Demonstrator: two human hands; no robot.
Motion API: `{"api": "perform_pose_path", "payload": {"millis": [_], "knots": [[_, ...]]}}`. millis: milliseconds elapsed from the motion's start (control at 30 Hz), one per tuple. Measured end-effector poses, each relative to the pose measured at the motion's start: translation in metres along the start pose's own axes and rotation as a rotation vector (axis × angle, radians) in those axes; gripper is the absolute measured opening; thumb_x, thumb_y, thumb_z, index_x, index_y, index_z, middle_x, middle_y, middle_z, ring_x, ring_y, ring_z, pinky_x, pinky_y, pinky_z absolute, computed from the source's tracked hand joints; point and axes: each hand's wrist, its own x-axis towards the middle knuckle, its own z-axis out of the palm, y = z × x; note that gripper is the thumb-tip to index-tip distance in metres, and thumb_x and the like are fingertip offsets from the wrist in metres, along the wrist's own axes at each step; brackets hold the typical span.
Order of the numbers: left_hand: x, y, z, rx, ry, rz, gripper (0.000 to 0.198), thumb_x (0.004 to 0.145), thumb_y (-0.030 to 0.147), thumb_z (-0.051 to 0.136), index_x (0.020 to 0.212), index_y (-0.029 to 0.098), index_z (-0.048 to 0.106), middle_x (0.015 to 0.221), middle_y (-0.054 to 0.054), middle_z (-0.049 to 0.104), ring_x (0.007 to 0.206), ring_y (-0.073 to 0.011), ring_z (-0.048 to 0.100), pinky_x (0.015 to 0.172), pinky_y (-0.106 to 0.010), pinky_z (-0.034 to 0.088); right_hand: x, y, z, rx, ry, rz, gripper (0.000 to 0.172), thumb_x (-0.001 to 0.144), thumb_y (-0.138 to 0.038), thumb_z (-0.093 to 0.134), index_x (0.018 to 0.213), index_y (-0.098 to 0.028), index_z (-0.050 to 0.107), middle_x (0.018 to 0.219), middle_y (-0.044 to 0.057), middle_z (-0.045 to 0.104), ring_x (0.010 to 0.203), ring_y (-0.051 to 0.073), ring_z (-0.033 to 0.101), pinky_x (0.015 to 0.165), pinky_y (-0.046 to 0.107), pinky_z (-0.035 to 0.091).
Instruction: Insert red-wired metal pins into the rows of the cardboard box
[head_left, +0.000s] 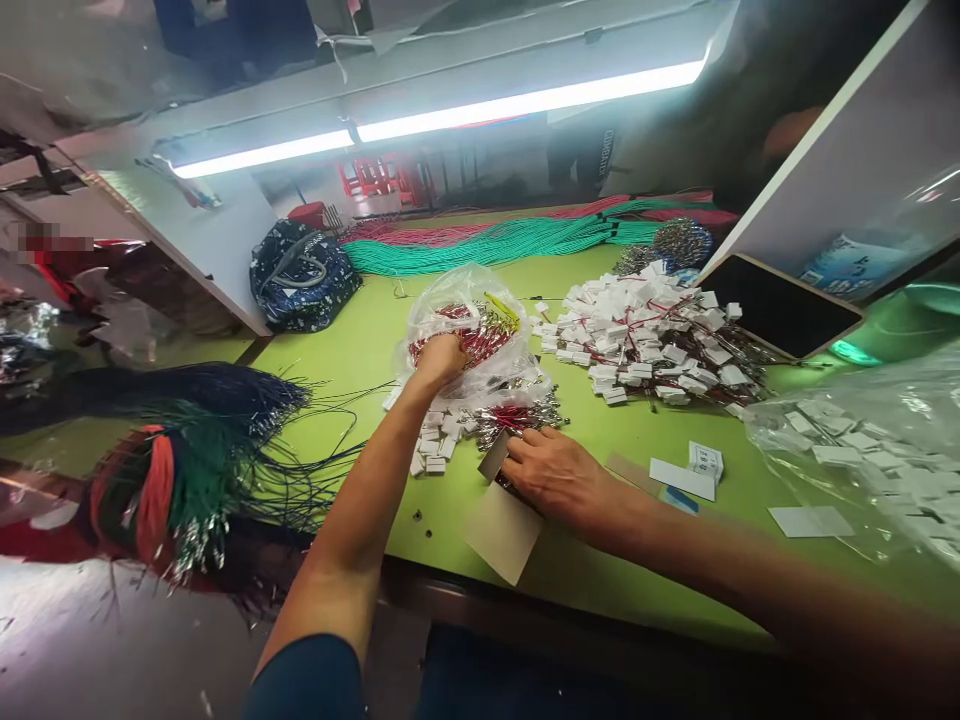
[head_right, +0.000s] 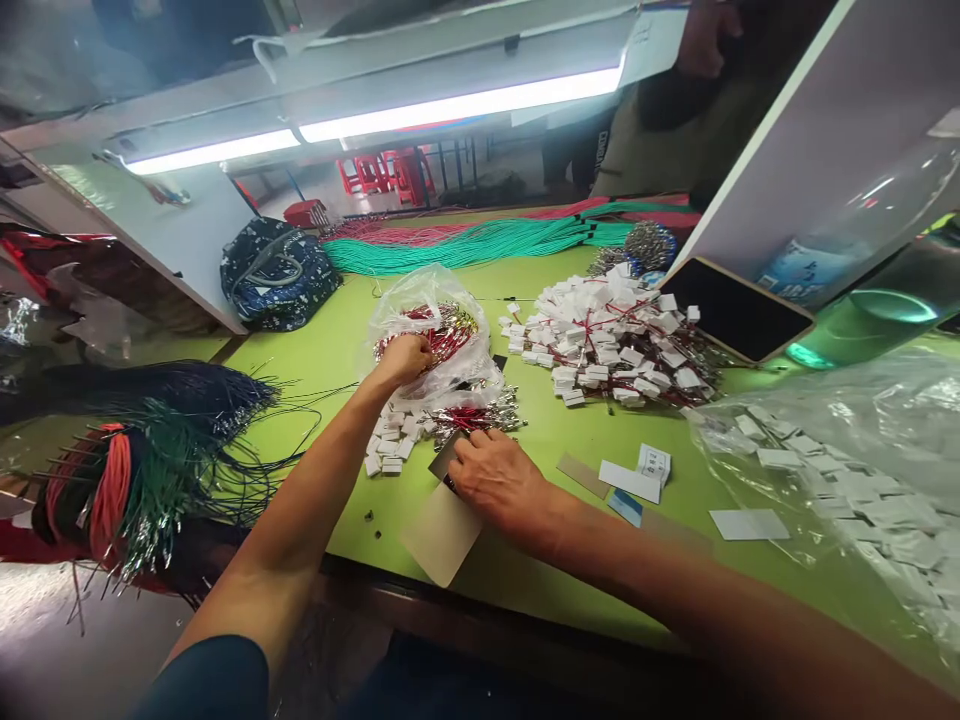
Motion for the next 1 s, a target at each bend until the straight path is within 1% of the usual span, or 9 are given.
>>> {"api": "perform_pose_path", "payload": {"millis": [133,233,267,367,500,567,667,800,1000], "knots": [[-0.003,-0.007,-0.017,-0.133,0.049,-0.012,0.009,0.071,0.016,0.056,0.065,0.016,0.063,0.061,-0.003,0.064,0.069,-0.0164,0.060,0.066,-0.026,0.044,-0.004,0.004,-0.002,0.070,0.052,0.026,0.017,0.086,-0.006,0.047,0.084,-0.015,0.061,0.081,0.008,0.066,0.073,0.018,0.059,0.060,0.028,0.037],[-0.020,-0.004,-0.027,-0.311,0.014,0.002,0.007,0.075,0.018,0.055,0.071,0.015,0.060,0.066,-0.003,0.065,0.060,-0.0121,0.059,0.061,-0.024,0.046,-0.011,0.011,-0.006,0.274,0.167,0.080,0.011,0.086,-0.013,0.050,0.078,-0.015,0.058,0.069,0.004,0.063,0.061,0.014,0.055,0.055,0.025,0.036],[-0.029,-0.001,-0.028,-0.433,-0.023,0.001,0.006,0.077,0.019,0.055,0.074,0.015,0.058,0.069,-0.003,0.066,0.060,-0.0111,0.060,0.060,-0.024,0.047,-0.013,0.014,-0.007,0.385,0.225,0.091,0.011,0.086,-0.015,0.050,0.078,-0.016,0.057,0.067,0.002,0.062,0.058,0.013,0.053,0.054,0.024,0.036],[-0.062,0.010,-0.028,-1.043,-0.163,-0.043,0.014,0.074,0.020,0.064,0.079,0.016,0.052,0.078,-0.004,0.068,0.066,-0.0125,0.065,0.065,-0.026,0.051,-0.016,0.022,-0.013,0.745,0.416,0.130,0.009,0.084,-0.017,0.050,0.078,-0.017,0.056,0.063,-0.002,0.059,0.052,0.008,0.049,0.052,0.020,0.038],[-0.101,0.024,-0.019,-1.410,-0.189,-0.077,0.023,0.069,0.018,0.072,0.075,0.017,0.050,0.074,0.000,0.064,0.072,-0.0144,0.068,0.073,-0.029,0.053,-0.011,0.026,-0.017,1.093,0.651,0.200,0.010,0.082,-0.026,0.056,0.083,-0.017,0.061,0.074,0.001,0.065,0.065,0.012,0.058,0.061,0.023,0.047],[-0.113,0.028,-0.013,-1.489,-0.177,-0.088,0.025,0.068,0.021,0.074,0.075,0.017,0.050,0.069,0.002,0.062,0.072,-0.0147,0.068,0.072,-0.029,0.054,-0.007,0.026,-0.016,1.181,0.728,0.215,0.013,0.080,-0.029,0.060,0.084,-0.017,0.063,0.079,0.003,0.068,0.071,0.014,0.061,0.066,0.026,0.050],[-0.124,0.032,-0.006,-1.551,-0.126,-0.098,0.027,0.066,0.024,0.076,0.075,0.018,0.051,0.069,0.003,0.062,0.068,-0.0122,0.066,0.066,-0.026,0.053,-0.005,0.024,-0.013,1.207,0.795,0.259,0.012,0.079,-0.029,0.062,0.083,-0.018,0.065,0.079,0.002,0.069,0.069,0.013,0.062,0.063,0.026,0.051],[-0.130,0.034,0.003,-1.604,-0.076,-0.147,0.028,0.064,0.022,0.076,0.076,0.018,0.052,0.072,0.003,0.066,0.063,-0.0083,0.064,0.062,-0.021,0.052,-0.006,0.023,-0.008,1.194,0.811,0.312,0.011,0.079,-0.028,0.062,0.082,-0.017,0.066,0.072,0.001,0.068,0.062,0.012,0.061,0.057,0.023,0.050],[-0.134,0.034,0.009,-1.684,-0.080,-0.196,0.028,0.062,0.017,0.077,0.075,0.017,0.052,0.070,0.003,0.067,0.060,-0.0076,0.064,0.064,-0.020,0.052,-0.004,0.021,-0.004,1.191,0.834,0.313,0.014,0.079,-0.030,0.062,0.083,-0.017,0.066,0.073,0.001,0.068,0.064,0.012,0.062,0.059,0.024,0.050]]}}
